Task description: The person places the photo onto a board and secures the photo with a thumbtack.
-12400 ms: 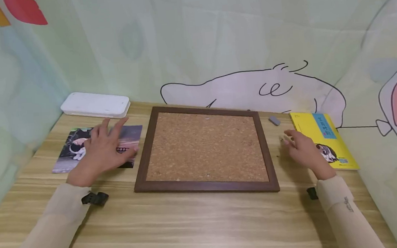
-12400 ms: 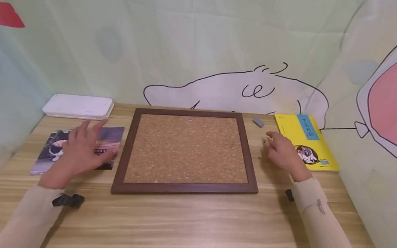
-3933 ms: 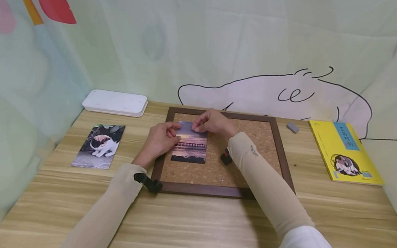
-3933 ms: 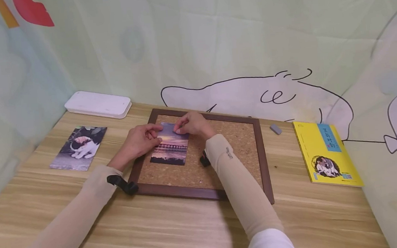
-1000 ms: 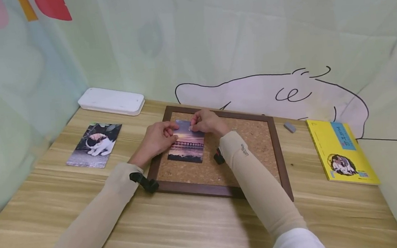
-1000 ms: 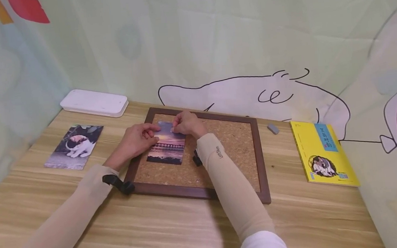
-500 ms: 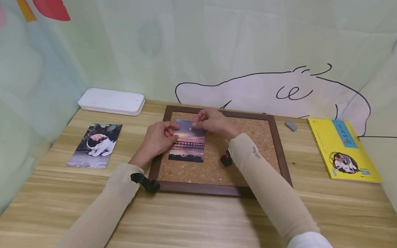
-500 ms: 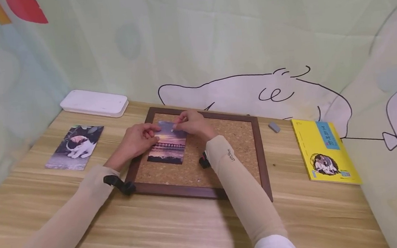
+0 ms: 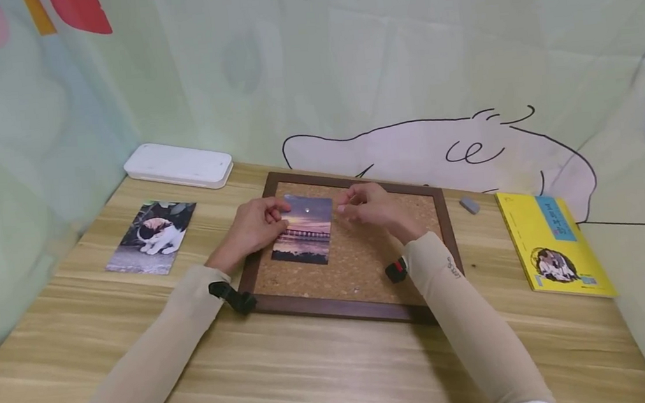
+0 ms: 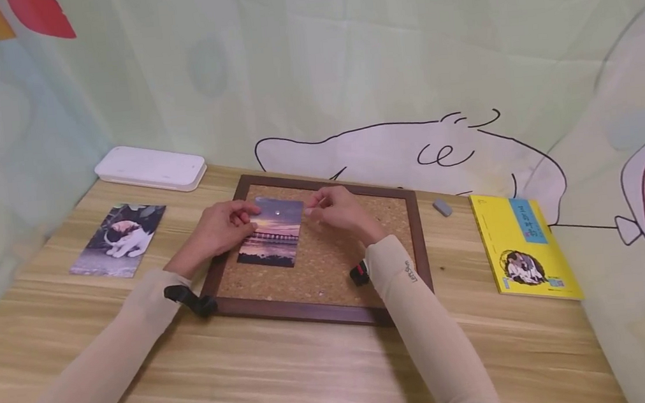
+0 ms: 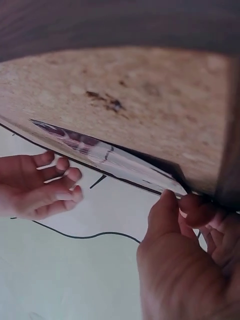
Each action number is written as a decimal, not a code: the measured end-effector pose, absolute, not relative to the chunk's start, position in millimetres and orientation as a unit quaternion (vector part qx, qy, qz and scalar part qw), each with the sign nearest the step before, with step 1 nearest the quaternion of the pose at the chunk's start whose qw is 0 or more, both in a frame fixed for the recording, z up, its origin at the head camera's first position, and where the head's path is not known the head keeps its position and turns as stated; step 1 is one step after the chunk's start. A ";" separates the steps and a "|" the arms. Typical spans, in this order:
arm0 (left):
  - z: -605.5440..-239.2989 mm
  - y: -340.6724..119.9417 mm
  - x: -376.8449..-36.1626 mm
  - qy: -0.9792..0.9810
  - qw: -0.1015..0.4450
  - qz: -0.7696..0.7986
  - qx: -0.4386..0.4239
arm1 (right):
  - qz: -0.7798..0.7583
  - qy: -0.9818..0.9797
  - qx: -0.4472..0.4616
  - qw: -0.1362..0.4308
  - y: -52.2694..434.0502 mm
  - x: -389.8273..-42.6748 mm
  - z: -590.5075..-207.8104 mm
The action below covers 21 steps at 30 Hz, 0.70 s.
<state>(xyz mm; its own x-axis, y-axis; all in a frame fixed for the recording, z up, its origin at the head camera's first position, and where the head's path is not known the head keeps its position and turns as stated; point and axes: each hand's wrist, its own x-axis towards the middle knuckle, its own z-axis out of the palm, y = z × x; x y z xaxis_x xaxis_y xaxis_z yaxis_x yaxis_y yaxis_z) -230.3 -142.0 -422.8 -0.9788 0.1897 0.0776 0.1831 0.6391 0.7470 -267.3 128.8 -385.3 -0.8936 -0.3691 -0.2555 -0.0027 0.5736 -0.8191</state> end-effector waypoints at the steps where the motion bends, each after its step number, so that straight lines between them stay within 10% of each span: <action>1: -422.3 -142.1 -230.4 0.905 0.004 0.412 0.105 | -0.449 0.864 -0.105 0.201 131.7 -265.5 -385.0; 21: -407.1 -156.7 -221.6 0.908 -0.030 0.398 0.128 | -0.414 0.894 -0.096 0.143 198.0 -231.6 -384.3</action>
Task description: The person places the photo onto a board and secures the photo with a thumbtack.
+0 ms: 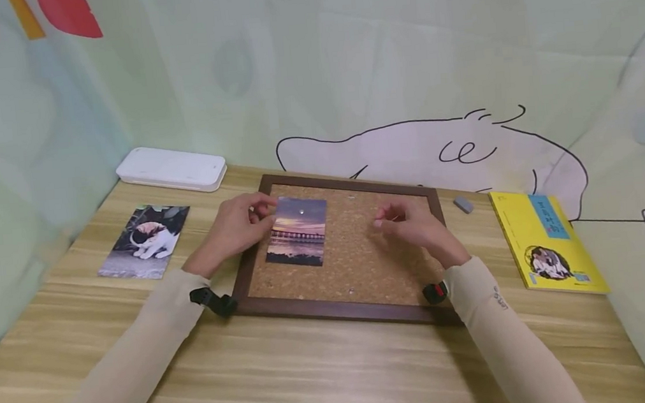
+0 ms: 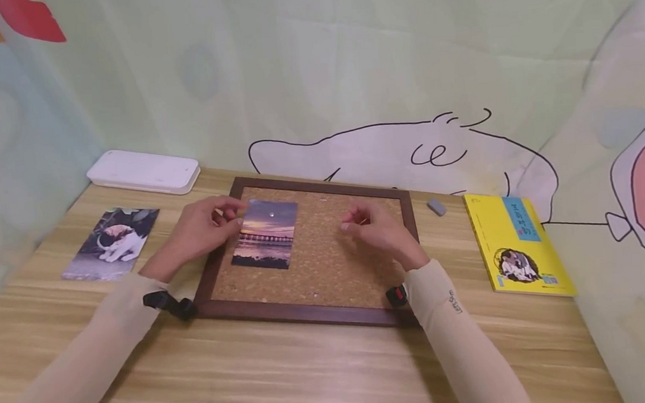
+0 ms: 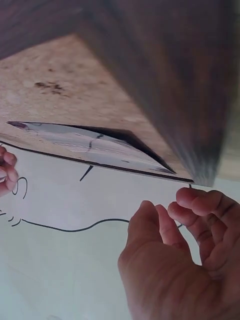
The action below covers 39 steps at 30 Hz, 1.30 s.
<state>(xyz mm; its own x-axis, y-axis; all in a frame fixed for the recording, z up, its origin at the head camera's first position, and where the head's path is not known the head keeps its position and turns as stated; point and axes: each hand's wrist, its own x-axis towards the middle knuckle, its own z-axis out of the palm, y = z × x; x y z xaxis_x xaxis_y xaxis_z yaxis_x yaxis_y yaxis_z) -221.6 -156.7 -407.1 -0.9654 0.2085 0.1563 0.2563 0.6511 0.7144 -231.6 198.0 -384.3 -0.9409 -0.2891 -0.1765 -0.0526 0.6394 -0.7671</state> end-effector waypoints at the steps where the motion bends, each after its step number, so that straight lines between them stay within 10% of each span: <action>1: -406.3 -158.9 -221.2 -0.909 0.031 -0.395 -0.128 | -0.416 0.893 -0.094 0.141 201.0 -230.1 -384.2; 39: -394.9 -286.5 -201.3 -0.935 0.125 -0.333 -0.008 | -0.382 0.916 -0.031 0.118 294.2 -206.2 -382.7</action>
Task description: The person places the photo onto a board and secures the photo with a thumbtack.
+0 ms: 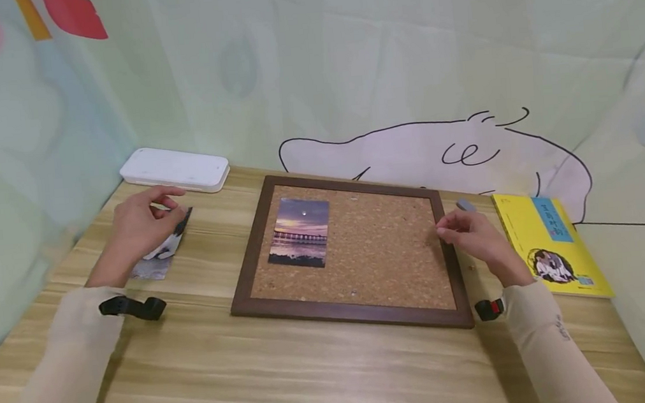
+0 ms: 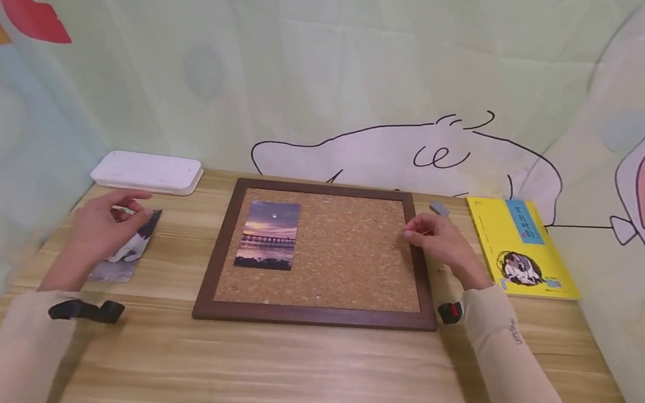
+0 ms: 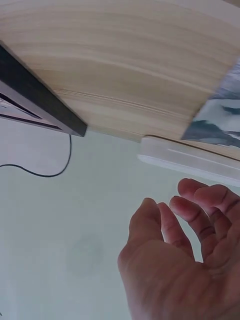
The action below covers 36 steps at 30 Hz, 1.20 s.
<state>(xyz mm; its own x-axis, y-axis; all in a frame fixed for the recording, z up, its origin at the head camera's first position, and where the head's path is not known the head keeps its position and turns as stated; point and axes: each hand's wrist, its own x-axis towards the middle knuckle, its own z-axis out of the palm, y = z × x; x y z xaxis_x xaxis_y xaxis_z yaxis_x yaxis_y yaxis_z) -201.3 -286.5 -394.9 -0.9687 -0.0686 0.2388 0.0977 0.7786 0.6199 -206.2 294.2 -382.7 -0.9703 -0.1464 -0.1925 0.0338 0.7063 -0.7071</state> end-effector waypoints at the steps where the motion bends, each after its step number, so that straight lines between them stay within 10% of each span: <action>1: -395.1 -290.6 -200.7 -0.935 0.123 -0.333 -0.005 | -0.379 0.917 -0.028 0.117 296.4 -205.3 -382.7; 36: -405.8 -369.0 -160.6 -0.949 0.082 -0.295 0.078 | -0.296 0.942 0.052 0.147 360.2 -167.8 -400.6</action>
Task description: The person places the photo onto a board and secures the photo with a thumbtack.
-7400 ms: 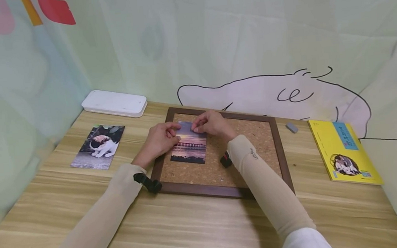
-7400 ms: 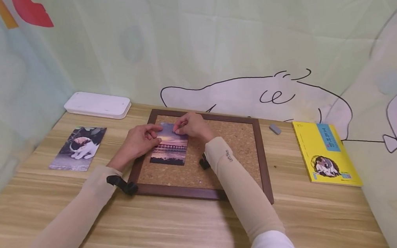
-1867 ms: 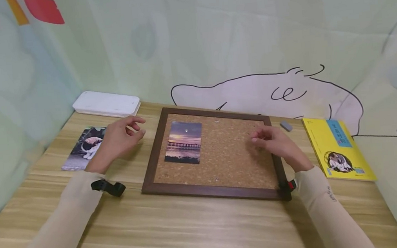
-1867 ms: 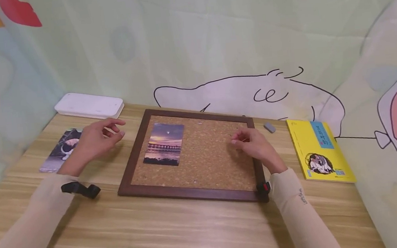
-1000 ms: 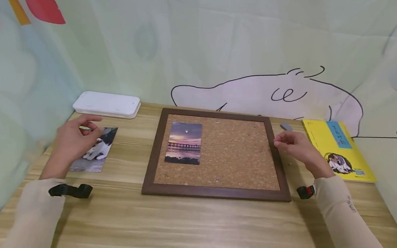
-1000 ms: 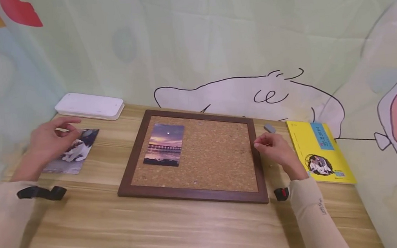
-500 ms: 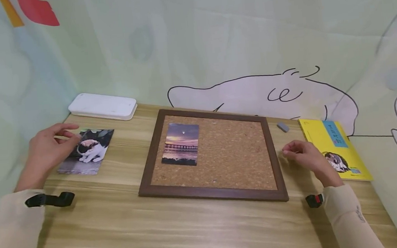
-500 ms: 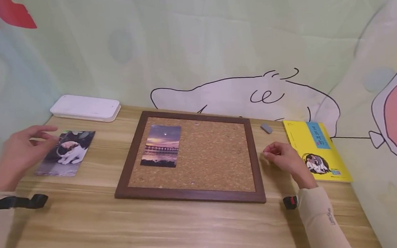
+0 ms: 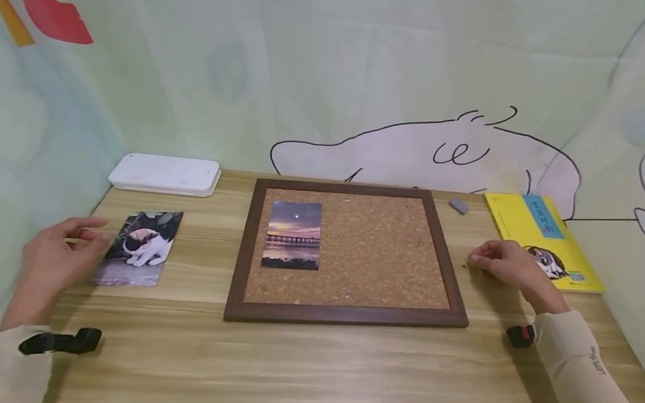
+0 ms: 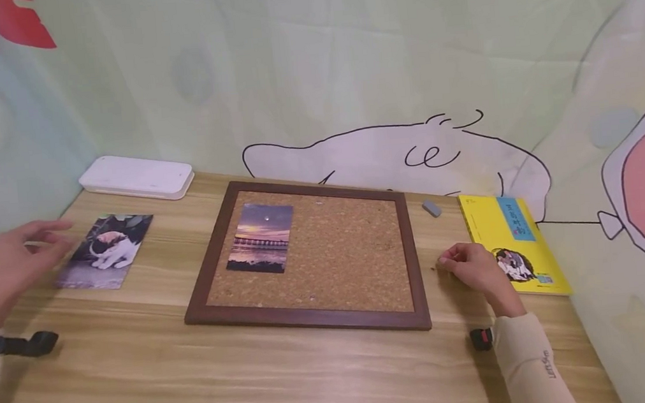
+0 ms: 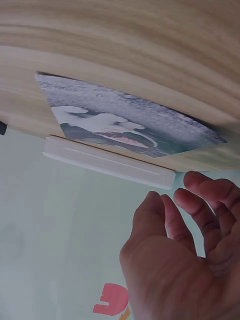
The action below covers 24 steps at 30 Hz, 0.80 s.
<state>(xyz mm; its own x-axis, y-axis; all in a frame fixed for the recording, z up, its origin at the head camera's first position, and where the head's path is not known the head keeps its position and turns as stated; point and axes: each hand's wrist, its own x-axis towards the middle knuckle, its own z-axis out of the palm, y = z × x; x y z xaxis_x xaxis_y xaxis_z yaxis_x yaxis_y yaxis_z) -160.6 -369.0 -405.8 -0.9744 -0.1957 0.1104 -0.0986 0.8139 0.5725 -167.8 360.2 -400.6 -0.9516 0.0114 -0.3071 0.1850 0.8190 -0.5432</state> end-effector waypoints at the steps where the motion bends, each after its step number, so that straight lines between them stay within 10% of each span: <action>1: -406.3 -370.4 -159.4 -0.949 0.080 -0.294 0.079 | -0.292 0.944 0.058 0.146 359.7 -167.4 -400.3; 24: -417.3 -376.2 -163.0 -0.968 -0.012 -0.245 0.050 | -0.288 0.936 0.107 0.170 349.1 -172.3 -396.1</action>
